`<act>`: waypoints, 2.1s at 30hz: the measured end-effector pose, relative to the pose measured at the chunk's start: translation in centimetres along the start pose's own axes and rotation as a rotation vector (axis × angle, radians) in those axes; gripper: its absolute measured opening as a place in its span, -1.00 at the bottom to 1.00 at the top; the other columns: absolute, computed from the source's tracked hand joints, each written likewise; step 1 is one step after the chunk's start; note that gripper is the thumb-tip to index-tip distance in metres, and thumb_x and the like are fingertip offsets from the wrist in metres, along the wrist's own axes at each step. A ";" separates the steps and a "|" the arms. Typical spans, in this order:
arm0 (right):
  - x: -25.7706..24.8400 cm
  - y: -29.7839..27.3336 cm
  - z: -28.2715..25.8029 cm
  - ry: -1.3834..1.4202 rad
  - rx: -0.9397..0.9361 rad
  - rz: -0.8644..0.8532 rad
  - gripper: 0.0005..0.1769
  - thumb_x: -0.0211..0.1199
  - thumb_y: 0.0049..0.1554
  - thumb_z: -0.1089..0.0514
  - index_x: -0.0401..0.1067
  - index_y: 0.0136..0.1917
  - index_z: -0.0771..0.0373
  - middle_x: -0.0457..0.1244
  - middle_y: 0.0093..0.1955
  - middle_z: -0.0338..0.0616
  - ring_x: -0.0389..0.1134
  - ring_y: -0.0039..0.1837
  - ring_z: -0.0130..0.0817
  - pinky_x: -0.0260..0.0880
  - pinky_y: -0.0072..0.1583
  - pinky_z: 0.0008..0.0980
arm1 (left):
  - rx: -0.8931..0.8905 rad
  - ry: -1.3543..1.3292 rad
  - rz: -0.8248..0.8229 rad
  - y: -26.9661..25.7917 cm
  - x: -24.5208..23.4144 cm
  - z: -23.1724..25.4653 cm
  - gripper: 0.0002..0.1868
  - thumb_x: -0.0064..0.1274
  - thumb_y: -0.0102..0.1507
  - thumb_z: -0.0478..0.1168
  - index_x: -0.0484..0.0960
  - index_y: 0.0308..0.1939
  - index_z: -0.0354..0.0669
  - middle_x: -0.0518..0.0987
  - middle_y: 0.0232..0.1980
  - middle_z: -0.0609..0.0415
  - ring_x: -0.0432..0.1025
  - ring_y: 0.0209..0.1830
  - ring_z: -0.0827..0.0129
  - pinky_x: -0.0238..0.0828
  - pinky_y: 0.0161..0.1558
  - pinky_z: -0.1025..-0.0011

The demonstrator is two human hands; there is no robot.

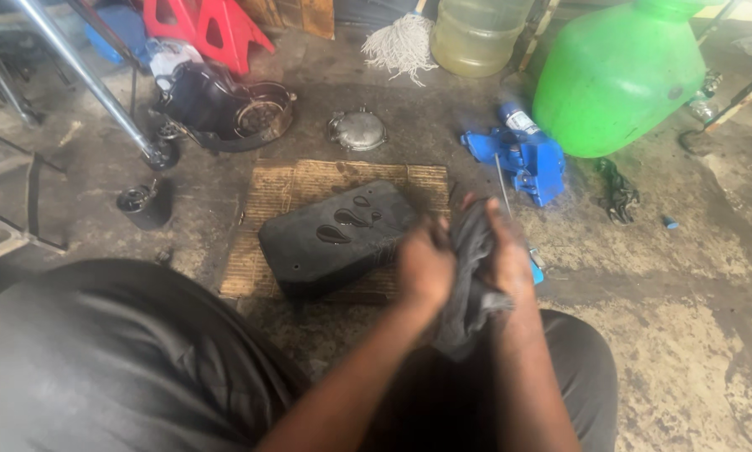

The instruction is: The person applies liquid from a blue oil can onto a dark metal part and wipes it with a cloth. They repeatedly rub the surface, flip the part over, and continue wiping different sides to remove grime.

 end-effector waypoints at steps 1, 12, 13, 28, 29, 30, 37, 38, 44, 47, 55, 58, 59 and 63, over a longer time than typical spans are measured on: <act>-1.0 0.6 0.9 -0.121 0.001 0.016 -0.59 0.32 0.13 0.01 0.42 0.16 0.26 0.38 -0.01 -0.13 0.43 0.02 -0.28 0.46 0.14 -0.23 | 0.064 -0.076 0.061 -1.3 0.7 0.3 -0.70 -0.15 0.34 -0.15 0.61 -0.07 -0.28 0.64 -0.16 -0.22 0.56 -0.16 -0.06 0.45 -0.08 0.10; -5.6 4.4 5.9 -1.695 -0.522 -0.050 -0.66 0.20 0.16 0.27 0.48 0.22 0.29 0.34 0.07 0.27 0.36 0.13 0.18 0.37 0.14 -0.07 | -0.020 0.980 -1.420 -5.7 -2.5 -8.4 -0.48 0.15 0.24 0.18 0.63 0.13 -0.03 0.58 0.15 -0.07 0.47 0.14 -0.01 0.37 0.17 -0.03; -5.6 4.4 6.2 -1.720 -0.508 -0.039 -0.67 0.18 0.15 0.27 0.49 0.20 0.27 0.32 0.10 0.26 0.34 0.14 0.21 0.36 0.14 -0.04 | -0.036 1.024 -1.375 -3.0 -5.0 -8.8 -0.44 0.18 0.20 0.23 0.68 0.07 -0.06 0.62 0.09 -0.08 0.51 0.10 -0.02 0.42 0.13 -0.01; -4.0 7.8 10.9 -1.650 -0.457 -0.276 -0.52 0.01 0.05 0.50 0.49 0.18 0.24 0.24 0.31 0.22 0.29 0.33 0.23 0.33 0.28 -0.07 | -0.246 1.219 -0.996 10.9 -19.0 -15.6 0.71 0.45 -0.23 0.49 -0.26 0.52 -0.56 -0.11 0.60 -0.45 -0.01 0.58 -0.23 -0.10 0.54 0.00; -4.0 6.0 11.4 -1.677 -0.457 -0.335 -0.48 0.01 -0.01 0.51 0.50 0.16 0.25 0.22 0.33 0.26 0.27 0.33 0.26 0.32 0.28 -0.06 | -0.245 1.235 -1.010 10.8 -18.8 -15.4 0.71 0.46 -0.23 0.50 -0.24 0.51 -0.56 -0.11 0.60 -0.46 -0.03 0.58 -0.26 -0.11 0.55 0.00; -3.8 5.5 11.8 -1.701 -0.470 -0.389 -0.45 0.02 -0.08 0.53 0.50 0.14 0.26 0.19 0.35 0.30 0.25 0.34 0.29 0.30 0.28 -0.04 | -0.232 1.254 -1.017 10.9 -18.7 -15.2 0.70 0.46 -0.23 0.50 -0.23 0.51 -0.56 -0.11 0.59 -0.47 -0.05 0.58 -0.29 -0.12 0.55 -0.01; -7.6 10.0 11.3 -1.405 -0.341 -0.229 -0.55 0.03 0.11 0.45 0.42 0.22 0.17 0.26 0.38 0.27 0.30 0.39 0.25 0.28 0.38 -0.07 | -0.291 1.268 -1.021 11.0 -18.5 -15.2 0.73 0.47 -0.25 0.49 -0.26 0.53 -0.53 -0.07 0.59 -0.45 0.01 0.57 -0.28 0.08 0.48 0.02; -7.7 8.3 11.9 -1.606 -0.443 -0.275 -0.55 0.07 0.01 0.46 0.45 0.15 0.20 0.20 0.41 0.33 0.25 0.38 0.31 0.28 0.34 -0.03 | -0.277 1.261 -1.013 11.0 -18.6 -15.1 0.73 0.48 -0.26 0.49 -0.27 0.52 -0.53 -0.09 0.59 -0.44 0.00 0.56 -0.30 0.05 0.48 0.03; -11.4 10.8 11.6 -1.662 -0.417 -0.191 -0.59 0.07 0.08 0.42 0.45 0.19 0.23 0.24 0.33 0.25 0.30 0.34 0.25 0.35 0.34 -0.01 | -0.261 1.273 -1.014 11.0 -18.5 -14.9 0.72 0.46 -0.24 0.49 -0.26 0.53 -0.54 -0.06 0.59 -0.44 0.00 0.56 -0.29 0.00 0.52 0.02; -10.9 9.5 12.1 -1.677 -0.546 -0.254 -0.53 0.02 0.04 0.47 0.44 0.20 0.29 0.18 0.36 0.37 0.24 0.37 0.34 0.30 0.37 0.02 | -0.279 1.239 -1.006 10.5 -19.1 -15.0 0.71 0.44 -0.23 0.49 -0.26 0.53 -0.53 -0.07 0.59 -0.43 0.00 0.56 -0.32 0.02 0.51 0.03; -13.3 11.5 11.9 -1.725 -0.311 -0.098 -0.58 0.05 0.13 0.37 0.44 0.25 0.23 0.24 0.30 0.28 0.33 0.31 0.26 0.36 0.31 -0.05 | -0.241 1.224 -0.989 10.6 -18.9 -15.3 0.73 0.41 -0.23 0.51 -0.29 0.53 -0.56 -0.09 0.59 -0.45 -0.01 0.58 -0.26 -0.01 0.52 0.04; -10.8 9.4 13.2 -1.852 -0.592 -0.270 -0.32 0.06 -0.15 0.48 0.46 0.26 0.23 0.12 0.42 0.38 0.21 0.38 0.40 0.30 0.31 0.00 | -0.233 1.252 -1.007 10.7 -18.8 -14.8 0.73 0.47 -0.23 0.52 -0.29 0.50 -0.55 -0.17 0.58 -0.48 -0.15 0.58 -0.33 -0.11 0.52 0.06; -10.4 9.1 13.1 -1.862 -0.591 -0.296 -0.33 0.06 -0.16 0.48 0.48 0.23 0.20 0.15 0.41 0.33 0.23 0.37 0.37 0.30 0.32 -0.01 | -0.221 1.260 -1.004 11.3 -18.9 -14.7 0.73 0.46 -0.22 0.52 -0.28 0.50 -0.55 -0.14 0.58 -0.50 -0.13 0.58 -0.33 -0.11 0.53 0.06; -12.6 11.1 11.7 -1.648 -0.216 -0.017 -0.61 0.01 0.27 0.36 0.44 0.31 0.17 0.29 0.35 0.21 0.37 0.35 0.23 0.40 0.34 -0.08 | -0.205 1.228 -0.983 10.3 -18.6 -15.5 0.70 0.41 -0.24 0.53 -0.20 0.51 -0.58 -0.02 0.57 -0.47 -0.05 0.58 -0.30 -0.05 0.55 0.06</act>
Point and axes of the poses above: each hand's wrist, its own y-axis towards the middle knuckle, its own x-axis out of the palm, z = x × y, the point moved 8 cm from there along y, towards the middle knuckle
